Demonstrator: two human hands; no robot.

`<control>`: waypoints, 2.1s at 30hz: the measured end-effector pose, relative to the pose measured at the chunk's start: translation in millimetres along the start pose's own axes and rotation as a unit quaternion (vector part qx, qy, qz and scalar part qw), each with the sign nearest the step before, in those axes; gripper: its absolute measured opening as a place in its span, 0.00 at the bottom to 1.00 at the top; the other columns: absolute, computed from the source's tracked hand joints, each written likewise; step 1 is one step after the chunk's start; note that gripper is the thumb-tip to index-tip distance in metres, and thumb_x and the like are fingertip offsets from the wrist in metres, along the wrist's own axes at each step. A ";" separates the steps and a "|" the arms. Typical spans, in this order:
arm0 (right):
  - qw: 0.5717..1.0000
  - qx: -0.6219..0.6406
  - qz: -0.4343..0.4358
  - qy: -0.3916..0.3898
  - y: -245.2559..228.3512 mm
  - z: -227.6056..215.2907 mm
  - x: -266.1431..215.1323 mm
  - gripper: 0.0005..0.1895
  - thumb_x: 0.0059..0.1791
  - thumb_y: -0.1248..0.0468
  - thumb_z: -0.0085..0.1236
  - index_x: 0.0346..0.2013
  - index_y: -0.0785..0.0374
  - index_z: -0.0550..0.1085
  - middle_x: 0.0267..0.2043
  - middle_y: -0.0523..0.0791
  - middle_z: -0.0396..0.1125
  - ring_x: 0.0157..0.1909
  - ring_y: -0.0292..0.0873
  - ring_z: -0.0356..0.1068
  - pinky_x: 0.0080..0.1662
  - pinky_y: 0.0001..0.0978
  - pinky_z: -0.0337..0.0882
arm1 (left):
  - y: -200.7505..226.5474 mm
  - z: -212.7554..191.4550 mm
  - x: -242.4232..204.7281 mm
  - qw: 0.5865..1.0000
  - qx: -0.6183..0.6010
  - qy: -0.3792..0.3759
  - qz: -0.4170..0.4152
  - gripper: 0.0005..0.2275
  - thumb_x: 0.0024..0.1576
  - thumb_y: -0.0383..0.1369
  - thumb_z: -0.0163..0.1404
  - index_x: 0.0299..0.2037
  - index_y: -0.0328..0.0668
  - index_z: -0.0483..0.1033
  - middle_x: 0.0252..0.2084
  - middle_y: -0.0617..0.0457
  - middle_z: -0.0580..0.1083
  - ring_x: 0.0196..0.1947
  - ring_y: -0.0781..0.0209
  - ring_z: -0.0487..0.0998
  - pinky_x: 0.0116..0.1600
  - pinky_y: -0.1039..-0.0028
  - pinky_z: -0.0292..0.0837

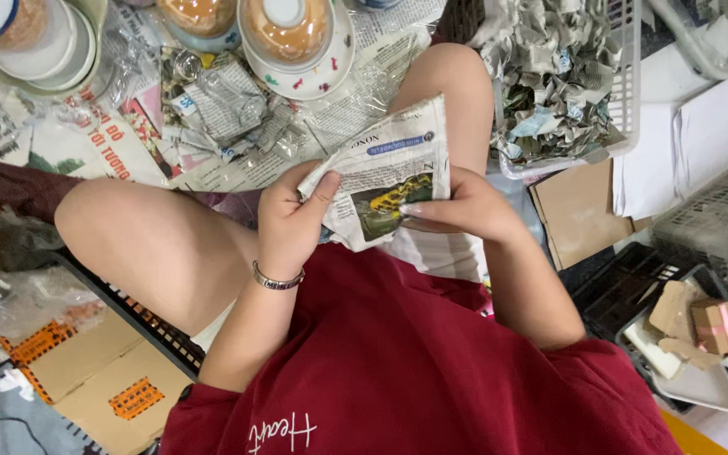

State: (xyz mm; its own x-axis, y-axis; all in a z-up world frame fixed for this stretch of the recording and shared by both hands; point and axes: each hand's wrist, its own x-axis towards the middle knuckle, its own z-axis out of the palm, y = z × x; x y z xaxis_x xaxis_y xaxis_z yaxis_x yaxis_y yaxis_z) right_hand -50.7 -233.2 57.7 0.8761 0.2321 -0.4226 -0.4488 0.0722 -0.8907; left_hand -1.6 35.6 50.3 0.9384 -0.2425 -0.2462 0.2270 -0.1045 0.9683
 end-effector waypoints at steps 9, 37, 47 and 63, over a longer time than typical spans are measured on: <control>0.910 -0.411 -0.060 0.020 -15.0 -6.8 -2.3 0.14 0.45 0.72 0.61 0.45 0.66 0.81 0.38 0.44 0.75 0.41 0.38 0.75 0.45 0.34 0.75 | 21.9 -37.1 6.7 0.970 0.105 -0.185 0.121 0.26 0.52 0.32 0.62 0.60 0.32 0.71 0.52 0.46 0.78 0.51 0.64 0.78 0.54 0.71 0.73; 0.969 -0.197 -0.146 0.020 23.4 21.1 20.8 0.17 0.49 0.76 0.57 0.52 0.65 0.79 0.51 0.50 0.76 0.52 0.45 0.77 0.55 0.28 0.74 | -26.1 -43.4 -0.6 0.978 -0.081 -0.188 0.049 0.24 0.60 0.29 0.58 0.66 0.30 0.64 0.55 0.50 0.73 0.55 0.62 0.73 0.61 0.72 0.70; 0.924 -0.299 -0.200 -0.127 -41.0 21.4 12.8 0.53 0.39 0.66 0.71 0.75 0.65 0.54 0.75 0.57 0.53 0.73 0.54 0.57 0.66 0.39 0.65 | 23.5 -56.0 -13.1 0.928 0.323 -0.089 0.161 0.18 0.54 0.29 0.57 0.57 0.52 0.78 0.35 0.46 0.78 0.31 0.48 0.79 0.36 0.64 0.73; 0.927 -0.371 0.003 0.055 18.0 65.2 45.7 0.09 0.48 0.63 0.65 0.41 0.63 0.81 0.29 0.45 0.73 0.31 0.33 0.67 0.37 0.32 0.70 | 30.7 -36.1 -17.7 0.848 0.413 0.146 0.299 0.26 0.55 0.39 0.64 0.59 0.33 0.71 0.62 0.37 0.70 0.60 0.38 0.71 0.64 0.54 0.64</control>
State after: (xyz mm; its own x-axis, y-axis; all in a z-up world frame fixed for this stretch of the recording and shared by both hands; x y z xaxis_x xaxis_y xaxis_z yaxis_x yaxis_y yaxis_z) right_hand -30.3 -158.1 33.3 0.9053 0.1273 -0.4052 -0.2437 -0.6257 -0.7411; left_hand -1.8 71.5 85.9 0.8731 -0.2546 0.4159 -0.4593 -0.7159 0.5259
